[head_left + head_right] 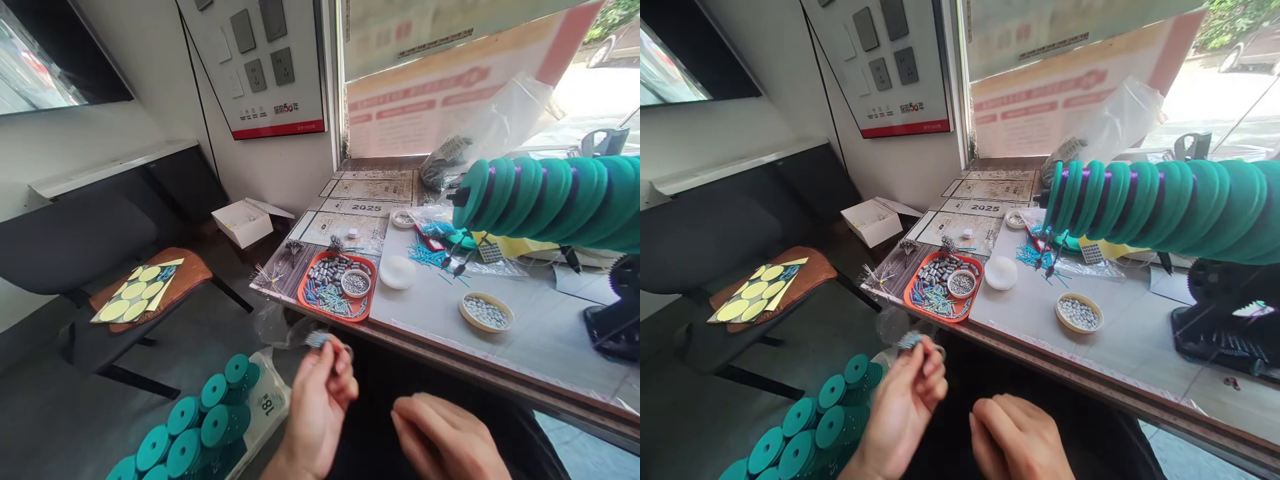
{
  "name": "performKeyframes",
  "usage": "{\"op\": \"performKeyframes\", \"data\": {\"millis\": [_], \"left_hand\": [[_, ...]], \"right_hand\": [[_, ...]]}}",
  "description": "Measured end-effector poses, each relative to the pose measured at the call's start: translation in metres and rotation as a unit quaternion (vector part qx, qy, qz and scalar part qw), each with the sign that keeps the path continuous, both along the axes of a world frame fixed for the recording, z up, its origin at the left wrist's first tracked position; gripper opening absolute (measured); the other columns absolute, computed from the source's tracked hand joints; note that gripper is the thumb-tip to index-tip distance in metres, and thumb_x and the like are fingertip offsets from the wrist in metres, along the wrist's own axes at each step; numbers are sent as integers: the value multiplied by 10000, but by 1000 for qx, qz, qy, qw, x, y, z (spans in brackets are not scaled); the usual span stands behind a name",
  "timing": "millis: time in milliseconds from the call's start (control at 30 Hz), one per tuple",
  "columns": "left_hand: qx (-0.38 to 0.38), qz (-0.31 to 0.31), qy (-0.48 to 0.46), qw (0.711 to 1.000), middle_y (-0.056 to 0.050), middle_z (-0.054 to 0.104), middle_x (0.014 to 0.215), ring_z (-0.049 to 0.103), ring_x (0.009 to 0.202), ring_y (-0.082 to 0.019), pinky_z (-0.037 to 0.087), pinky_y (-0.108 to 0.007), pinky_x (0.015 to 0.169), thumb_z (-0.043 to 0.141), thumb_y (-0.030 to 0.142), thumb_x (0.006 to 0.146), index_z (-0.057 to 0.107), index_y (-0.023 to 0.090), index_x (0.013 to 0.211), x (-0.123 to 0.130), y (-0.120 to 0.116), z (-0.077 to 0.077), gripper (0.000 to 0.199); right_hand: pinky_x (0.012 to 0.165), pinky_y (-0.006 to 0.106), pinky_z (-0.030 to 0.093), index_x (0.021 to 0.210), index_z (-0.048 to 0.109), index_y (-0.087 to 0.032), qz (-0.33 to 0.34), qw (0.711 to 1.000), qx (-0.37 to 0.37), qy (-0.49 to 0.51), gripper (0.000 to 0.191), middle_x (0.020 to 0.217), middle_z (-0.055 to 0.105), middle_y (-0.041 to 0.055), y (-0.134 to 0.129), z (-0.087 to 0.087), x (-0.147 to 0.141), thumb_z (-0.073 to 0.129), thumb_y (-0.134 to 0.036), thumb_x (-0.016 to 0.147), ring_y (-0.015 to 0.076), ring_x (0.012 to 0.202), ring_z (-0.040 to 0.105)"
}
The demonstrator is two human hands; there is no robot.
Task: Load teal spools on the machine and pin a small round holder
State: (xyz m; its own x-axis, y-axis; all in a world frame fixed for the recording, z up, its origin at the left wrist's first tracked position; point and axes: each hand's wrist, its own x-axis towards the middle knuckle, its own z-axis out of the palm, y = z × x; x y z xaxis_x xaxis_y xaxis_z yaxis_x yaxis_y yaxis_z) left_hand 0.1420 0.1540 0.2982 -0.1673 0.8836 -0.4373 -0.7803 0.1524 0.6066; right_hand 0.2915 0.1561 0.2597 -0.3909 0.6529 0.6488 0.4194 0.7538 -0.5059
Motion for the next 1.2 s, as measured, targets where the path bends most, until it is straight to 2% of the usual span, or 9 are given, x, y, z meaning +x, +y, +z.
{"op": "performKeyframes", "data": {"millis": [67, 100, 233, 467, 833, 967, 1200], "left_hand": [[-41, -71, 12, 997, 74, 439, 508, 246, 432, -18, 187, -140, 415, 821, 392, 569, 546, 145, 812, 6, -4, -6, 442], [-51, -87, 26, 995, 83, 426, 488, 224, 426, -18, 158, -143, 413, 812, 440, 561, 522, 155, 829, 9, -6, -10, 487], [-68, -108, 93, 987, 102, 387, 467, 201, 423, -24, 104, -170, 420, 745, 543, 597, 449, 181, 828, 20, -12, -22, 521], [-47, -131, 123, 983, 82, 420, 522, 252, 472, -37, 132, -184, 458, 702, 460, 681, 429, 183, 768, 20, -14, -24, 399], [-71, -140, 72, 985, 74, 409, 474, 231, 442, -36, 107, -175, 440, 746, 408, 598, 451, 180, 748, 19, -12, -24, 402], [-71, -156, 60, 983, 70, 412, 459, 224, 428, -28, 96, -165, 429, 743, 391, 615, 466, 169, 748, 18, -12, -22, 379], [-74, -149, 45, 985, 72, 422, 440, 188, 400, -19, 89, -161, 419, 741, 403, 617, 482, 170, 774, 16, -12, -24, 383]], "right_hand": [[472, 197, 373, 877, 546, -186, -16, 999, -35, 20, 143, 576, 528, -24, 0, 1, 4, 413, -170, 928, 88, 458, 494], [490, 201, 391, 919, 547, -193, -22, 999, -43, 21, 122, 604, 556, -18, 0, 3, 6, 426, -187, 932, 93, 479, 521], [492, 209, 397, 861, 564, -206, -31, 998, -51, 14, 122, 601, 565, -25, 2, 4, 6, 460, -203, 925, 91, 483, 532], [465, 197, 371, 777, 571, -192, -12, 998, -62, 7, 188, 579, 504, -29, -1, 0, 2, 445, -177, 915, 80, 468, 484], [483, 207, 361, 787, 578, -187, -15, 998, -53, -8, 192, 592, 502, -19, -1, -4, 2, 441, -171, 920, 86, 487, 480], [479, 205, 364, 776, 576, -188, -24, 998, -51, -5, 195, 581, 503, -24, -1, -3, 2, 444, -183, 918, 85, 477, 484], [477, 211, 359, 777, 589, -188, -16, 999, -40, 0, 192, 574, 509, -22, -2, -2, 1, 453, -163, 910, 81, 472, 487]]}}
